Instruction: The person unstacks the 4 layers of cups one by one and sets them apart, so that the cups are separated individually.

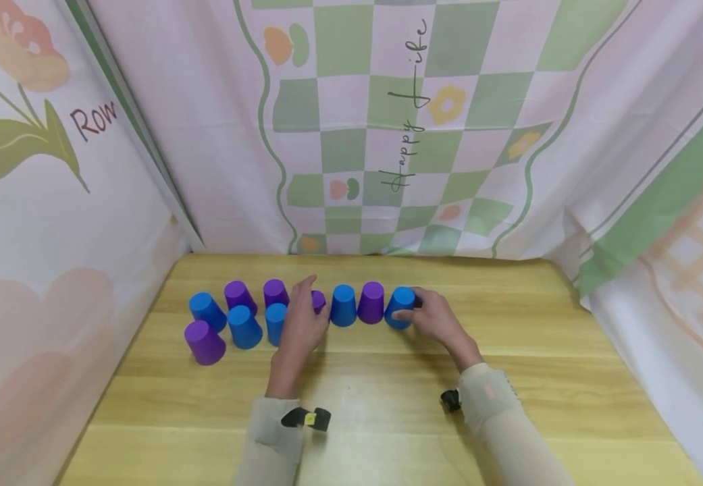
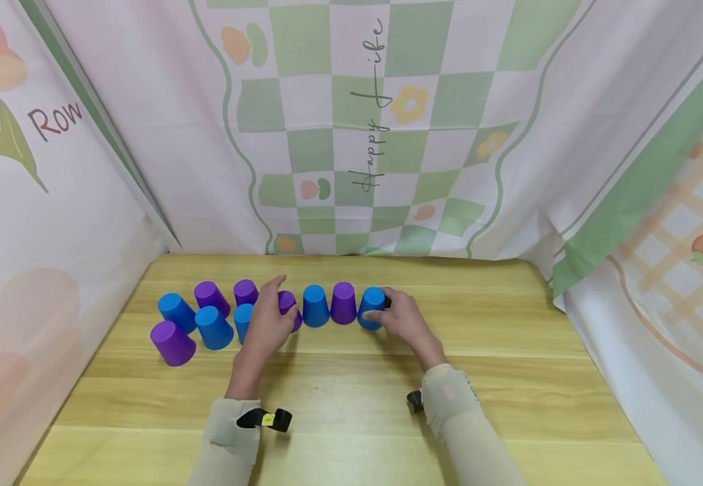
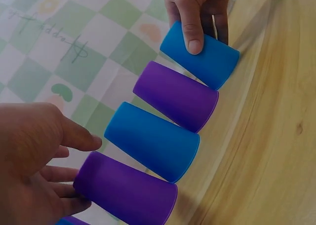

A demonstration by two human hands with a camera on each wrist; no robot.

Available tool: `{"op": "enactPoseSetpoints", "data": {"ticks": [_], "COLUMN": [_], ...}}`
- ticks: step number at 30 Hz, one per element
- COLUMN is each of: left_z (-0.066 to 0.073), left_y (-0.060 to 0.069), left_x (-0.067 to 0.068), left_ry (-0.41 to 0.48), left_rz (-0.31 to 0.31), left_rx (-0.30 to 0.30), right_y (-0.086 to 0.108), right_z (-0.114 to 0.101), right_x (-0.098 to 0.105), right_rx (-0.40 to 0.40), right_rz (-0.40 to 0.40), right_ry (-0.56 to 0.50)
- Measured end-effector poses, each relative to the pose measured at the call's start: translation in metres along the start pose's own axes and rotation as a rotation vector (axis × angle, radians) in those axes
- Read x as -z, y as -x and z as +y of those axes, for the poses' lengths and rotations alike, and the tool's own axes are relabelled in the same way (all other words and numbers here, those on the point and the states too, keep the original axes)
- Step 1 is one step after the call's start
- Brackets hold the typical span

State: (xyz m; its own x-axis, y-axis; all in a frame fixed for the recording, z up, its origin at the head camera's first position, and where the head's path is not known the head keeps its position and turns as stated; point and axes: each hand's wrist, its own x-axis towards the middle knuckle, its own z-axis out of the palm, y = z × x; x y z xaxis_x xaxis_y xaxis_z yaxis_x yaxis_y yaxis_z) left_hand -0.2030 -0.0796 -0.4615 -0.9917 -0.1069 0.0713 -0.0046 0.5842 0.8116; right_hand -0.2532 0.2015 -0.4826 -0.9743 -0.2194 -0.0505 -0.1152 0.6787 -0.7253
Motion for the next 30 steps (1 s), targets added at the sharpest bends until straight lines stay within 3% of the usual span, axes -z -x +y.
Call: {"op": "enactPoseSetpoints", "data": {"ticks": [11, 30], "left_z": [-0.0051, -0.0002], "left_y": [-0.0023, -0.0026], "left_x": [-0.0047, -0.0038], "left_ry": [-0.002, 0.001], "left_rz": [0.0, 0.019], "left_rx": [0.052, 0.145], "right_y": [0.0008, 0.0014], "right_z": [-0.0014, -0.002], "right_x": [-0.0002, 0.0001], "right_rx": [0.003, -0.006], "right_rz": [-0.003, -0.004], "right_ry": [0.008, 0.007]}}
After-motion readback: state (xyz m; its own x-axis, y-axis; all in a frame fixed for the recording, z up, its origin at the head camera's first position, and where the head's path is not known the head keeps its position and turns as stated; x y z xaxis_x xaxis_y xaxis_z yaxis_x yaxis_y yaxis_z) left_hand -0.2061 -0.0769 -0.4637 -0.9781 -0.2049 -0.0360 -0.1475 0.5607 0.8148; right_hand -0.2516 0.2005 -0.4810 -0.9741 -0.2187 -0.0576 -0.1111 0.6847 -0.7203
